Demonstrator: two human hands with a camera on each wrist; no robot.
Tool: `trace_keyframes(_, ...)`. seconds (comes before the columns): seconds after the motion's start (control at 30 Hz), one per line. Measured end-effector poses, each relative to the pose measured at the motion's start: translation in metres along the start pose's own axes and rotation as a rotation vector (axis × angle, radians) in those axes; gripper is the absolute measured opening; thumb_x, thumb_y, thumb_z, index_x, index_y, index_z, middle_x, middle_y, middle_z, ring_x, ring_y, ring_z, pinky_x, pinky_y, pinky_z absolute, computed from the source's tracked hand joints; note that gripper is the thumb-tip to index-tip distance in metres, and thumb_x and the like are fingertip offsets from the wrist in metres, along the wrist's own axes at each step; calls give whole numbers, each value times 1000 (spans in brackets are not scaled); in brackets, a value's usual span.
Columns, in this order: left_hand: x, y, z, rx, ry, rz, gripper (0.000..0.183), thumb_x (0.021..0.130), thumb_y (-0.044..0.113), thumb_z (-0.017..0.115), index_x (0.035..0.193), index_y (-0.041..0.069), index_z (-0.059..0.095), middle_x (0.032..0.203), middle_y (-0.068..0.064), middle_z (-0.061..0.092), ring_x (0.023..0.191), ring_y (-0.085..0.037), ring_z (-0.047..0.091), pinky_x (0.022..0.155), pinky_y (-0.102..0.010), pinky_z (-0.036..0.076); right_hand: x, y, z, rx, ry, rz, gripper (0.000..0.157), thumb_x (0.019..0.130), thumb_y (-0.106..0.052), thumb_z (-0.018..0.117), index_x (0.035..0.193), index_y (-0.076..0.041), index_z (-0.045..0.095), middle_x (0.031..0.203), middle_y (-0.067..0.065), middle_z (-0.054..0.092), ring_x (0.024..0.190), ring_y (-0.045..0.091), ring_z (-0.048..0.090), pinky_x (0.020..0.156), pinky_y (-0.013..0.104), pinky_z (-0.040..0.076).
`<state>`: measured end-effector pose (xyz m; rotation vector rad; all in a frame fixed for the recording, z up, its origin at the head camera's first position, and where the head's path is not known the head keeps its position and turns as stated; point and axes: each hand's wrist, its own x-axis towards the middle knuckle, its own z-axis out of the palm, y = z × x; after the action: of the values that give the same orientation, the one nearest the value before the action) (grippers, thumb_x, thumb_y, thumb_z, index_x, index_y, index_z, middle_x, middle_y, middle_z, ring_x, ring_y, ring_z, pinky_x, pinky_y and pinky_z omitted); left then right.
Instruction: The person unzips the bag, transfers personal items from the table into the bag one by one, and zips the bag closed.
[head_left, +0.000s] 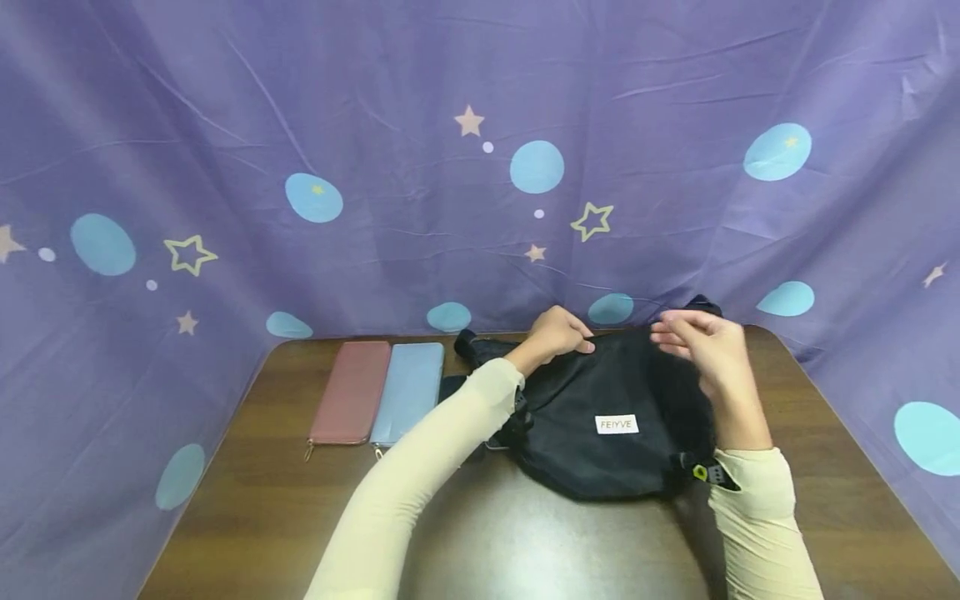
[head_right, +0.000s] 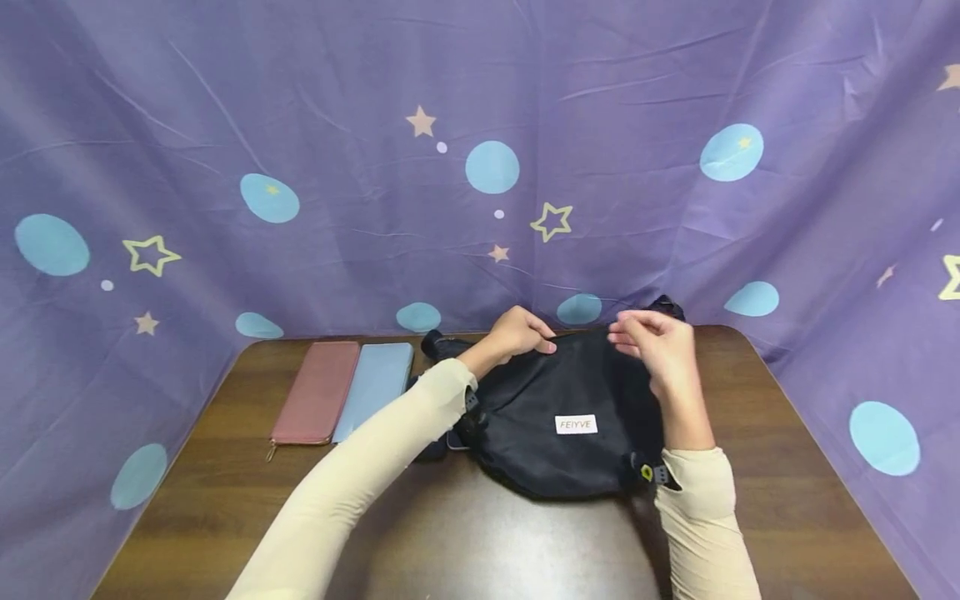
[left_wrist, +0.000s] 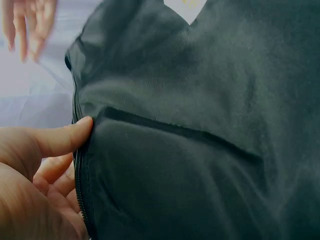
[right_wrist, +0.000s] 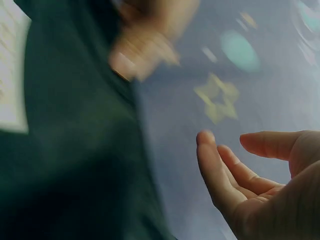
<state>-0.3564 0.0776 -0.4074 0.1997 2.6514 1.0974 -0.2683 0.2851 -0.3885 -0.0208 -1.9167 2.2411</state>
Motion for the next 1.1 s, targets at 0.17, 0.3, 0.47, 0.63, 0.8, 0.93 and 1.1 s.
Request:
trace_keyframes(0.17, -4, 5, -3, -17, 69, -18, 12, 82, 21, 88, 93, 19, 84, 102, 2, 79, 72, -12, 64, 58, -23, 49, 4, 22, 29, -190, -171, 215, 36, 102, -10, 60, 124, 19, 57, 79, -3, 76, 73, 7, 75, 72, 23, 62)
trace_keyframes(0.3, -8, 6, -4, -65, 86, -44, 10, 81, 20, 88, 90, 18, 84, 98, 2, 80, 68, -14, 64, 53, -25, 49, 7, 33, 43, -179, -208, 337, 49, 103, -11, 59, 136, 23, 45, 83, 0, 76, 76, 7, 75, 75, 22, 62)
trace_keyframes(0.47, -6, 1, -7, -196, 24, -102, 12, 85, 13, 84, 97, 13, 83, 111, -3, 78, 102, -22, 72, 84, -35, 61, 13, 38, 54, -27, -222, 447, 42, 103, -6, 58, 135, 19, 46, 84, 5, 77, 80, 12, 77, 80, 23, 62)
trace_keyframes(0.63, -6, -5, -15, -331, -93, -154, 19, 91, 5, 74, 109, 7, 80, 126, -8, 73, 119, -23, 66, 100, -41, 56, 19, 38, 61, 89, -208, 554, 17, 103, -4, 56, 118, 5, 58, 85, 8, 77, 81, 16, 77, 82, 26, 62)
trace_keyframes(0.8, -12, -4, -15, -373, -117, -164, 22, 93, 1, 69, 113, 3, 78, 121, -11, 74, 99, -17, 70, 80, -25, 57, 22, 38, 62, 117, -212, 609, 10, 104, -4, 55, 102, -4, 65, 83, 9, 75, 79, 18, 76, 82, 27, 62)
trace_keyframes(0.93, -19, -2, -12, -391, -111, -173, 22, 93, -1, 68, 112, 3, 78, 118, -10, 76, 89, -14, 68, 71, -21, 53, 22, 36, 61, 77, -203, 623, 15, 101, -5, 61, 91, -8, 71, 80, 8, 74, 75, 18, 76, 80, 28, 63)
trace_keyframes(1.1, -29, 2, -9, -389, -144, -161, 24, 90, -4, 70, 112, 2, 78, 112, -8, 77, 82, -10, 64, 80, -23, 58, 19, 33, 56, -21, -231, 634, 17, 100, -3, 62, 87, -7, 72, 77, 6, 75, 72, 15, 76, 78, 25, 63)
